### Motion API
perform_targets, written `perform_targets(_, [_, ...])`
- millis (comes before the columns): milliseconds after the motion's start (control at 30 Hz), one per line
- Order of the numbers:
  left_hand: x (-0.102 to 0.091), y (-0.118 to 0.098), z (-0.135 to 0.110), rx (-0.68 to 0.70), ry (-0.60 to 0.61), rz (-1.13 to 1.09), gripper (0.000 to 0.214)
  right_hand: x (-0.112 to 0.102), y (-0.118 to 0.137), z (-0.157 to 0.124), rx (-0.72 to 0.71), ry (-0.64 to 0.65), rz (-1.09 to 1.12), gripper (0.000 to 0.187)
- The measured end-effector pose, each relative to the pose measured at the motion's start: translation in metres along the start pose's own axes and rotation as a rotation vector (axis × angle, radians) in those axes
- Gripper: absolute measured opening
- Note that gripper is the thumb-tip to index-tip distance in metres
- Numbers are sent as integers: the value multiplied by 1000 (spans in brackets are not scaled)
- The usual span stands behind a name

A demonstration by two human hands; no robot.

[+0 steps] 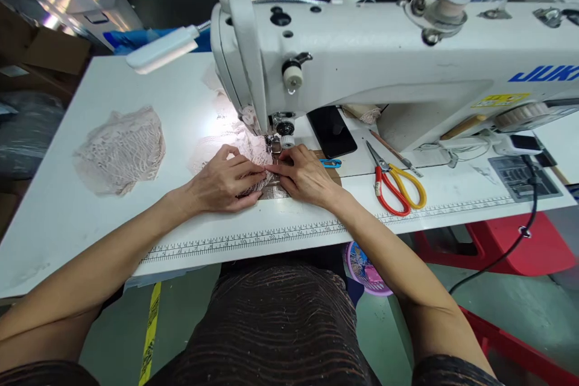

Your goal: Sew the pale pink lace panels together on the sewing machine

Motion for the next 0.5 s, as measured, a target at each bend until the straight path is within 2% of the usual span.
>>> perform_targets(200, [0,-7,0,-14,-1,144,30,-2,4,0,-11,1,-12,35])
perform_targets(500, [3,-2,-2,-77,11,100,29,2,4,2,78,1,-58,35])
Point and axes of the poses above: each hand's wrist, its own z-axis towards the middle knuckle, its own x-axis out of the palm, y = z × x, the point moved 6 cm from there along z, towards the middle knuckle, and after that the axes turned 12 degrees about z, right-handed, at the moved point
